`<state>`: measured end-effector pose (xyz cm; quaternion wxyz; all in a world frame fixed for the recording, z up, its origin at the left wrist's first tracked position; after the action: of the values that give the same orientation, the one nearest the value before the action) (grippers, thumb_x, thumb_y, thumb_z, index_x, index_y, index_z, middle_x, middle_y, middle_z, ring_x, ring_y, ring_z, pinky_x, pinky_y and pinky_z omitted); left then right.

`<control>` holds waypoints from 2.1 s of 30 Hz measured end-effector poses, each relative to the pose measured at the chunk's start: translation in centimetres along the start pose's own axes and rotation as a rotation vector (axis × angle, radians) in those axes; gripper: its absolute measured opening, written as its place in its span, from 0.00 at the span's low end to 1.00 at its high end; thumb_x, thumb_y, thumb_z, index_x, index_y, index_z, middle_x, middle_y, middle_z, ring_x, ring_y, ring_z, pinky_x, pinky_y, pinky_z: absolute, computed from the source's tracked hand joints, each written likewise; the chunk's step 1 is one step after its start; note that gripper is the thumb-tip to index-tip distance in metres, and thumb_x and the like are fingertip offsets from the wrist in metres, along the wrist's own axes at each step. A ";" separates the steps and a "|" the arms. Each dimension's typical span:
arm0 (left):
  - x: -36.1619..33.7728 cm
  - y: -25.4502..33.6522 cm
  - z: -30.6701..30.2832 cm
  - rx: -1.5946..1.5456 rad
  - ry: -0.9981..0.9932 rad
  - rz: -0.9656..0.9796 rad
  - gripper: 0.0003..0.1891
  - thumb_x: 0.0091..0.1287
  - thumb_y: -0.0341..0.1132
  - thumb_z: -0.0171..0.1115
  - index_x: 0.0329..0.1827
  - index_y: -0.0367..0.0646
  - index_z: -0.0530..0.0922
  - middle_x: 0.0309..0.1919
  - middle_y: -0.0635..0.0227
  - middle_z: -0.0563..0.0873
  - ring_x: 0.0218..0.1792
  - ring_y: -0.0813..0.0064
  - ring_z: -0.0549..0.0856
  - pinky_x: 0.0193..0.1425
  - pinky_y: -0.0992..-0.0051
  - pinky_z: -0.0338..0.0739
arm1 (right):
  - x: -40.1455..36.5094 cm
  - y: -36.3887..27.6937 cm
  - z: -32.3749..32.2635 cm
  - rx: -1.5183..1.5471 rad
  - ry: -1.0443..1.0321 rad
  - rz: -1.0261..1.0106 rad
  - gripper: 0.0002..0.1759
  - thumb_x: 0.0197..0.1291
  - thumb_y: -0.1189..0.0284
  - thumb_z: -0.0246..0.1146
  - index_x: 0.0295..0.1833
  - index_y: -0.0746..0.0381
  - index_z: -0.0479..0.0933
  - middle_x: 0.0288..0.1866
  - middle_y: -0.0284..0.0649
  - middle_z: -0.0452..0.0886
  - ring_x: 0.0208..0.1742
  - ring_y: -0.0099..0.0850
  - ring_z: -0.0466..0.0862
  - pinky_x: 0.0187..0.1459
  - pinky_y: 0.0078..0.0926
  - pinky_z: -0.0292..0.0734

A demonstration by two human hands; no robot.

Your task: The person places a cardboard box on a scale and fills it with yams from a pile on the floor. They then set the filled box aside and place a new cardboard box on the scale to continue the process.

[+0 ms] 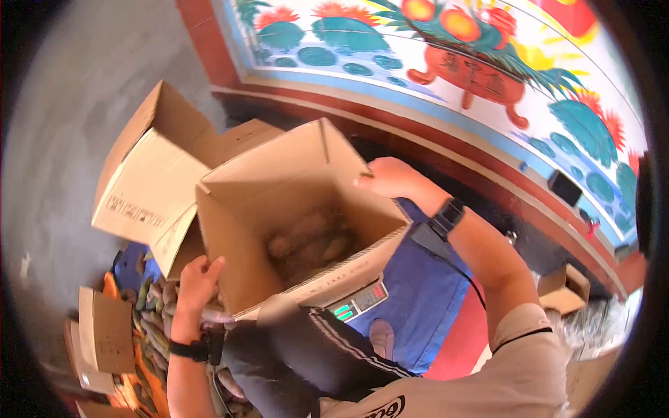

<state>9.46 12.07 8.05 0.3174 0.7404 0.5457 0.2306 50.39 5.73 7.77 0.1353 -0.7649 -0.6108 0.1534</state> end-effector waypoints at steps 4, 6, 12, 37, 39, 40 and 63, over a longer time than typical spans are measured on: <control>3.0 -3.6 1.0 0.090 -0.092 -0.077 0.21 0.63 0.44 0.60 0.31 0.27 0.79 0.19 0.63 0.78 0.23 0.77 0.75 0.28 0.70 0.69 | -0.4 -0.7 0.2 -0.067 -0.052 -0.014 0.22 0.53 0.57 0.57 0.38 0.67 0.83 0.38 0.55 0.83 0.41 0.48 0.84 0.42 0.42 0.78; 3.1 -3.5 1.3 0.031 -0.064 0.038 0.20 0.62 0.41 0.56 0.33 0.26 0.79 0.19 0.60 0.79 0.23 0.76 0.75 0.29 0.68 0.69 | -1.1 -1.3 -0.1 -0.076 -0.030 0.106 0.16 0.47 0.67 0.58 0.38 0.65 0.83 0.40 0.51 0.84 0.43 0.48 0.84 0.42 0.44 0.79; 1.4 -3.9 -0.3 0.243 -0.100 0.077 0.19 0.61 0.40 0.54 0.33 0.26 0.78 0.21 0.52 0.80 0.26 0.66 0.79 0.33 0.63 0.70 | -4.8 -0.7 0.6 -0.027 0.089 0.013 0.12 0.46 0.72 0.57 0.32 0.65 0.83 0.36 0.52 0.84 0.38 0.51 0.83 0.37 0.45 0.78; -8.9 22.5 21.9 0.248 -0.658 0.788 0.14 0.61 0.36 0.56 0.26 0.31 0.78 0.19 0.49 0.78 0.23 0.64 0.79 0.31 0.64 0.72 | -49.6 12.6 -4.6 0.061 0.521 0.794 0.18 0.57 0.62 0.61 0.31 0.69 0.78 0.25 0.55 0.78 0.32 0.51 0.81 0.36 0.43 0.74; -10.1 21.0 27.6 0.215 -0.704 0.891 0.15 0.61 0.37 0.56 0.26 0.31 0.77 0.19 0.50 0.78 0.23 0.64 0.80 0.31 0.64 0.73 | -53.0 13.2 -4.2 -0.020 0.488 0.872 0.18 0.57 0.62 0.61 0.31 0.69 0.78 0.26 0.56 0.78 0.33 0.51 0.81 0.36 0.43 0.74; -11.2 21.3 29.5 0.193 -0.731 0.963 0.16 0.61 0.39 0.56 0.25 0.31 0.77 0.18 0.50 0.78 0.23 0.63 0.81 0.31 0.64 0.73 | -54.7 13.5 -3.8 -0.086 0.437 0.920 0.18 0.57 0.62 0.61 0.31 0.69 0.78 0.27 0.56 0.79 0.34 0.51 0.81 0.37 0.44 0.74; -7.9 12.7 13.9 0.085 -0.750 0.609 0.12 0.71 0.33 0.49 0.36 0.32 0.75 0.30 0.65 0.78 0.35 0.76 0.76 0.44 0.79 0.69 | -45.5 16.0 -5.4 -0.413 0.514 0.771 0.13 0.60 0.61 0.59 0.38 0.60 0.79 0.34 0.45 0.84 0.41 0.44 0.84 0.39 0.42 0.79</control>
<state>25.06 -1.09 7.68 0.3797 0.9109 0.1611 0.0075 57.42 -42.22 9.62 0.0607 -0.9586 -0.2487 -0.1248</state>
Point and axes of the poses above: each hand's wrist, its own x-axis towards the middle knuckle, its own z-axis out of the palm, y = z × x, the point moved 5 cm from there along x, towards the middle knuckle
